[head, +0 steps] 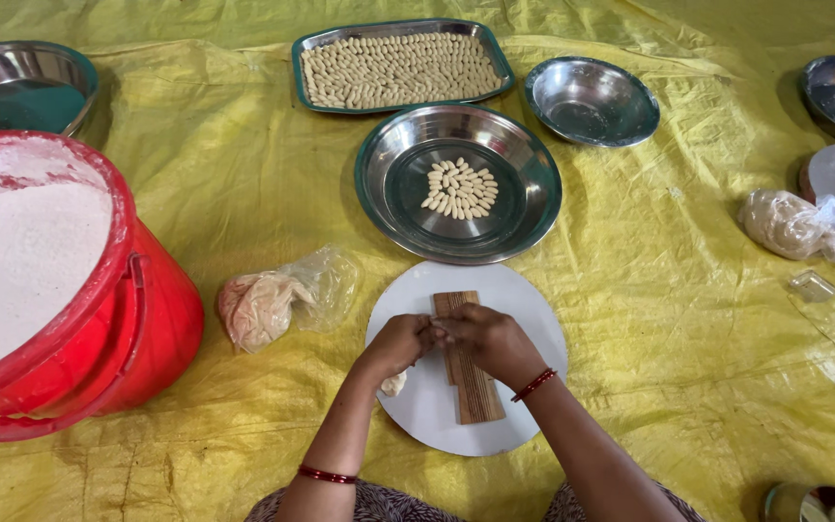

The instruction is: The person sits on a yellow tarp and repeatedly rolls small dough pieces on a grooved wooden board to form ridged shapes, then places them into a metal bowl. A red bucket of flour and a tray of finished pieces are nearby.

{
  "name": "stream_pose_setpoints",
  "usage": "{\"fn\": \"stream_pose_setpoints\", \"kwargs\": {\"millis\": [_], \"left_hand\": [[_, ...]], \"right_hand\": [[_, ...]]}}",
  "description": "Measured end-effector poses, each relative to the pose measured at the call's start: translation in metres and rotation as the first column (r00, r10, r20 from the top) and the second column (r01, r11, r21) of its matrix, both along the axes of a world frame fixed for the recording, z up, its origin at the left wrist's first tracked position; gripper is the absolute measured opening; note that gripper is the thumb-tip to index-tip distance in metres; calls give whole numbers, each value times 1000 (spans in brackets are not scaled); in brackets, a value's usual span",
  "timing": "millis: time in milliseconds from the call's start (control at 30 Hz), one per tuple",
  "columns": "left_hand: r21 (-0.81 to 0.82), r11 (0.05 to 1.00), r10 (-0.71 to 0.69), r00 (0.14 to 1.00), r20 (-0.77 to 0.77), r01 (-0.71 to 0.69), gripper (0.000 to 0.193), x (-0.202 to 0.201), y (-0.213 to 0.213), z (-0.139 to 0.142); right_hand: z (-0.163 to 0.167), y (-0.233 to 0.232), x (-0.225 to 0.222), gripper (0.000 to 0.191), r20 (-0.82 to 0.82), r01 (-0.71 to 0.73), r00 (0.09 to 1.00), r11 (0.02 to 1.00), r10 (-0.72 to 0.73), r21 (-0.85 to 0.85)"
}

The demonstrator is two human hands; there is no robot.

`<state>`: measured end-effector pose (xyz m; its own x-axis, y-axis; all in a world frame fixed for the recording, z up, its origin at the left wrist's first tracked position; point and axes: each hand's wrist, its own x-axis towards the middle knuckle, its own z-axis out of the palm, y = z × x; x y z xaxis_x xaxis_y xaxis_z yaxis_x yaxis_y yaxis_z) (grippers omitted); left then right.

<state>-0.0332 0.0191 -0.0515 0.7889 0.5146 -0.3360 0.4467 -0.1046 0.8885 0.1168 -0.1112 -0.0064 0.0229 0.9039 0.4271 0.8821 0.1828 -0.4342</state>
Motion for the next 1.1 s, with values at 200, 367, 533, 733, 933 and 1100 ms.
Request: {"fn": "stream_pose_setpoints", "kwargs": {"millis": [200, 367, 533, 733, 933, 1100], "left_hand": [[57, 997, -45, 999, -22, 46, 25, -1, 1, -6], [-84, 994, -59, 987, 151, 72, 22, -3, 6, -22], [94, 995, 14, 994, 109, -25, 25, -6, 12, -19], [81, 993, 83, 996, 41, -86, 41, 0, 3, 0], [96, 993, 64, 995, 76, -71, 52, 1, -1, 6], [36, 999, 29, 998, 55, -31, 92, 1, 0, 12]], "right_hand": [[12, -3, -7, 18, 169, 43, 985, 987, -16, -155], [0, -2, -3, 30, -217, -37, 976, 959, -26, -280], [-24, -2, 47, 15, -710, 8, 621, 908, -333, -418], [-44, -20, 103, 30, -359, 463, 720, 797, -594, -388], [-50, -12, 88, 37, -103, 610, 713, 686, -693, -395], [-25, -6, 68, 16, -455, 394, 776, 899, -437, -193]]}}
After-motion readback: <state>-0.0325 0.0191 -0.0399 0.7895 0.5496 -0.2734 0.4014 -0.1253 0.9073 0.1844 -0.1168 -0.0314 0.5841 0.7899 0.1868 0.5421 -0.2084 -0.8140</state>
